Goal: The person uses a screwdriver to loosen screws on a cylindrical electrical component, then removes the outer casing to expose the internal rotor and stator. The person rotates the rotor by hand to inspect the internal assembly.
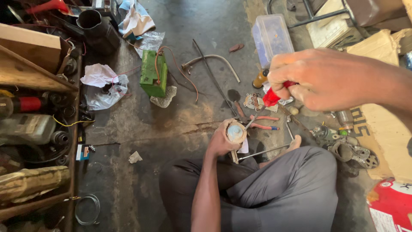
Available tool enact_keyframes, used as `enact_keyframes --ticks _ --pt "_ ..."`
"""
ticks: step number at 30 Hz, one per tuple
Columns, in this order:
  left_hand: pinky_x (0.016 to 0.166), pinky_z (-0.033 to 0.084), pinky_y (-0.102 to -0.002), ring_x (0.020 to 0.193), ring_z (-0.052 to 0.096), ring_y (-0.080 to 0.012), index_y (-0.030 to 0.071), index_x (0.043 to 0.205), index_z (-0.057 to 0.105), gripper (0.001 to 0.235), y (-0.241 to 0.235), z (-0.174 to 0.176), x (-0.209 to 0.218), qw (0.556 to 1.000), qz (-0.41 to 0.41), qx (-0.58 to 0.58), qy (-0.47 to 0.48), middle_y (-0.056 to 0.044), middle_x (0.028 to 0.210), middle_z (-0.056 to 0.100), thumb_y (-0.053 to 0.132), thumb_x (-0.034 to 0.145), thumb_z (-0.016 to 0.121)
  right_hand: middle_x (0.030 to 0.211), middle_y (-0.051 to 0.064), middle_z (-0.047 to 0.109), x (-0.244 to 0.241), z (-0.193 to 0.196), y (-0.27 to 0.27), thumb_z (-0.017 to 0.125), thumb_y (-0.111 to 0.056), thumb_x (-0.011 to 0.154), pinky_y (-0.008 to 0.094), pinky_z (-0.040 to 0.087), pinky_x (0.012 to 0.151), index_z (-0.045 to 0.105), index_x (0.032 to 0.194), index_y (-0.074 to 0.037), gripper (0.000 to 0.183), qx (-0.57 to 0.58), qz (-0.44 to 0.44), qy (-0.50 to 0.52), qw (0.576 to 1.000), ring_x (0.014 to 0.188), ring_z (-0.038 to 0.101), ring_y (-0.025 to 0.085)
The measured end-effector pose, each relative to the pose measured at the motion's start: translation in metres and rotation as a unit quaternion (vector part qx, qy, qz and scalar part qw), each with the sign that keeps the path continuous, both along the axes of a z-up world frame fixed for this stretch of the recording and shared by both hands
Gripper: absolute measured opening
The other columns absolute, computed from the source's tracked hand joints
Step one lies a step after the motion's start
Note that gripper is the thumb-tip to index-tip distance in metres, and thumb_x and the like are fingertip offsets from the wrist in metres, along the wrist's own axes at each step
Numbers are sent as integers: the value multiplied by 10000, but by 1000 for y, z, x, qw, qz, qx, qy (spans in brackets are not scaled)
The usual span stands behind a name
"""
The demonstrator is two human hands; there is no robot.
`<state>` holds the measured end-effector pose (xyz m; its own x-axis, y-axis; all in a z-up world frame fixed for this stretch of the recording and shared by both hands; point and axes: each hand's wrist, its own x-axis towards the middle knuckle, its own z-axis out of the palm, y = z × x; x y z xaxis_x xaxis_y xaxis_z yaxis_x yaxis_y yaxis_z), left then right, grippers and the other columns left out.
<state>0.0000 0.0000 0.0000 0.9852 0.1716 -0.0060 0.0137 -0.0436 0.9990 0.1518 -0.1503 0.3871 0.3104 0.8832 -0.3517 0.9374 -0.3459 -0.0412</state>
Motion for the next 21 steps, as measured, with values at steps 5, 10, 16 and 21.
enact_keyframes --ticks 5,10,16,21 --pt "1007 521 -329 1131 671 -199 59 1363 562 883 -1 -4 1 1000 6 4 2 -105 1221 688 167 539 860 1072 145 732 -44 19 35 641 -161 844 440 576 783 672 1285 -167 441 -62 -25 -51 996 932 720 331" --pt "1022 513 -334 1148 663 -207 47 1362 558 893 0 -10 1 1000 4 13 -24 -113 1227 679 168 533 866 997 147 716 -63 21 45 666 -155 849 439 601 755 678 1128 -94 285 -187 -51 -191 962 906 733 338" --pt "1031 510 -348 1171 658 -234 50 1360 555 895 -2 -11 1 999 9 15 -29 -129 1250 664 174 530 867 1061 82 624 -62 27 43 707 -39 657 451 588 723 675 1260 -157 616 -98 13 -130 987 838 716 337" --pt "1027 504 -366 1185 654 -271 58 1358 558 911 0 -11 1 999 12 42 -29 -144 1255 671 188 517 883 852 206 757 -59 25 45 724 -534 888 481 577 794 683 1258 -163 525 -187 -147 -147 960 842 723 395"
